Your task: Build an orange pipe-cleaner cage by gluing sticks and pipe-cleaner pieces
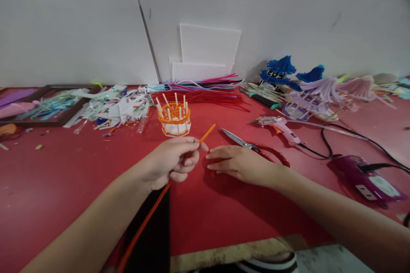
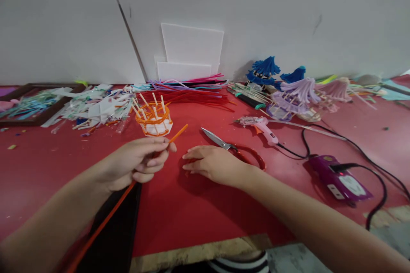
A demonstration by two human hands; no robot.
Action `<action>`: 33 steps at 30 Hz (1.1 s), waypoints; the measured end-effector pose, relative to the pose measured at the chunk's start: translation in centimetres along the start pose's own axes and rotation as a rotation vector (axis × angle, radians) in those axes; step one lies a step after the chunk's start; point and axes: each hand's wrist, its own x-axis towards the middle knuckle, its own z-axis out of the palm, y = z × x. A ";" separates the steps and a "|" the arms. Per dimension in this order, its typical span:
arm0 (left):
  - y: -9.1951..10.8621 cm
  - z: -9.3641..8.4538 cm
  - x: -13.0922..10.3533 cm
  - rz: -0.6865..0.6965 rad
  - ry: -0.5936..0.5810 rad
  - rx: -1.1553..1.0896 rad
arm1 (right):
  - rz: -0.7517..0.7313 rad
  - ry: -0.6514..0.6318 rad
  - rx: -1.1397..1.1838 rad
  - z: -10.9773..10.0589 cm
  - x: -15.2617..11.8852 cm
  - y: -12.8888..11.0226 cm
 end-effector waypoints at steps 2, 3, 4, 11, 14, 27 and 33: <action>1.4 -0.3 -1.2 0.112 0.101 0.173 | 0.064 0.045 -0.011 0.5 0.5 0.1; 2.0 -0.4 -1.8 0.212 0.151 0.346 | 0.092 0.067 -0.017 0.7 0.6 0.1; 2.4 -0.5 -2.1 0.314 0.197 0.547 | 0.117 0.091 -0.021 0.7 0.7 0.0; -0.5 1.4 -1.2 0.258 0.396 1.278 | 0.364 0.317 -0.090 -0.5 -2.0 -0.1; -3.6 2.1 -0.4 0.346 0.379 1.326 | 0.583 0.278 -0.257 -1.4 -5.1 0.3; -6.2 2.3 -0.4 0.452 0.350 1.112 | 0.937 -0.060 -0.464 -2.4 -6.7 1.2; -6.4 2.5 -0.3 0.549 0.423 1.134 | 0.899 -0.013 -0.278 -3.6 -7.6 1.0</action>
